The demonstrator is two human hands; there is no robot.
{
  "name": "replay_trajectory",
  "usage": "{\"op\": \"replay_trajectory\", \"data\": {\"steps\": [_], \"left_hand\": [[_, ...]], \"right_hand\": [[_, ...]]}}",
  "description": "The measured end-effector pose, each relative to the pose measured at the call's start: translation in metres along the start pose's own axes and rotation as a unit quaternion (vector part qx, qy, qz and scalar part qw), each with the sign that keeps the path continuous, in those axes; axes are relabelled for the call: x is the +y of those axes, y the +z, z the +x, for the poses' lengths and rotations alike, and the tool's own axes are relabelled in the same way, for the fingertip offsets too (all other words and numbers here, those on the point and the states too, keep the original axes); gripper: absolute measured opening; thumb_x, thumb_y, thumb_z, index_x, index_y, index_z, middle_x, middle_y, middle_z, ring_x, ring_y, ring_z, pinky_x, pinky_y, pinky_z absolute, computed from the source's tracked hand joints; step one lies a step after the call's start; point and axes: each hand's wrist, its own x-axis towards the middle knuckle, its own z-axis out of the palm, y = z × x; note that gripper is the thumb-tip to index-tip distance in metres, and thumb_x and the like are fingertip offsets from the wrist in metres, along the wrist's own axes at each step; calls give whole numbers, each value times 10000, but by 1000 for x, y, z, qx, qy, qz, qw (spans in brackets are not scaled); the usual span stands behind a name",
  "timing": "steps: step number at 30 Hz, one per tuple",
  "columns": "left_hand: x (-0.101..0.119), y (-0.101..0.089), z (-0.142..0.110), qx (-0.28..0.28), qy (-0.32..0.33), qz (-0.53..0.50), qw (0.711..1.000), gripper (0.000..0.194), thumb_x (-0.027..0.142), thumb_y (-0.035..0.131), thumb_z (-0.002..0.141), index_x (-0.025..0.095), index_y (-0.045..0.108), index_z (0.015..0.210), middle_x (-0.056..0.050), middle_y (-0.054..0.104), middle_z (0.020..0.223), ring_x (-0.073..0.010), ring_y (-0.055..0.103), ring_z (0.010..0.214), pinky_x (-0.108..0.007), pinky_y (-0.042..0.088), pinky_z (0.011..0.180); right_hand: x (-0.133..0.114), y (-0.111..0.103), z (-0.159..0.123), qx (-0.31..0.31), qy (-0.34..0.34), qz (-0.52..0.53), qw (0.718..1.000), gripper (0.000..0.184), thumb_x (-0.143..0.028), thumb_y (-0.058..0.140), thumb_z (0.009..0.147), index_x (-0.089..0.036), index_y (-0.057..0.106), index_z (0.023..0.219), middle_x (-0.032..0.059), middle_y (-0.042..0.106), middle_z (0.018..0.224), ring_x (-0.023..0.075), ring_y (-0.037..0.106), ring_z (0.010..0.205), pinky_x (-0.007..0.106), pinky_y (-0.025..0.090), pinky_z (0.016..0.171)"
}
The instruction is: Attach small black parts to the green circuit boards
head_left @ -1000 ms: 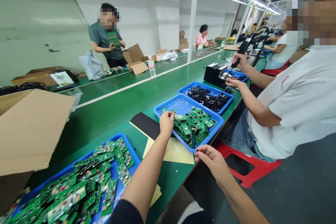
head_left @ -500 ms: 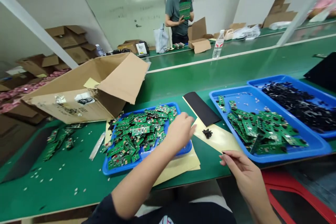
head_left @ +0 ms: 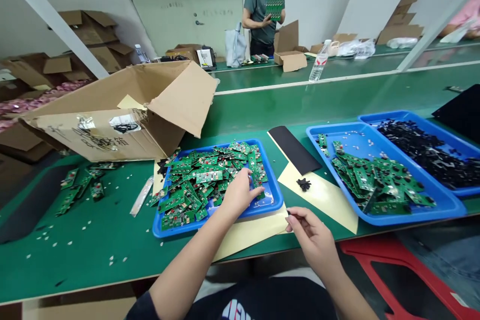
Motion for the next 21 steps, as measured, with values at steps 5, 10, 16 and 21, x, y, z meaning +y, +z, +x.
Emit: {"op": "replay_trajectory", "data": {"steps": [5,10,16,21], "left_hand": [[-12,-8,-9,-49,20,-211,976,240,337,584,779,201,432,906,24,537,766,-123,593,557,-268,493,549],[-8,-24,-20,-57,56,-373,924,277,411,612,766,187,469,844,-34,623,838,-154,659,705,-300,536,650],[-8,-35,-27,-45,153,-422,892,79,190,625,692,185,668,758,-76,630,961,-205,594,980,-363,491,872],[-9,-32,-30,-70,192,-404,892,199,311,612,764,203,698,907,-109,582,1091,-229,555,1059,-385,473,913]], "right_hand": [[3,1,11,-8,9,-13,1000,251,-393,537,871,-177,653,921,22,624,632,175,669,658,268,559,611],[-10,10,22,-6,12,-6,1000,250,-401,545,870,-181,625,958,28,638,674,178,665,681,286,561,640],[-25,22,34,-34,-9,44,998,199,-363,564,869,-191,610,958,39,654,728,170,652,674,302,565,660],[-33,31,41,-19,-22,65,997,136,-304,556,881,-209,617,957,13,642,718,145,645,662,270,553,648]]}}
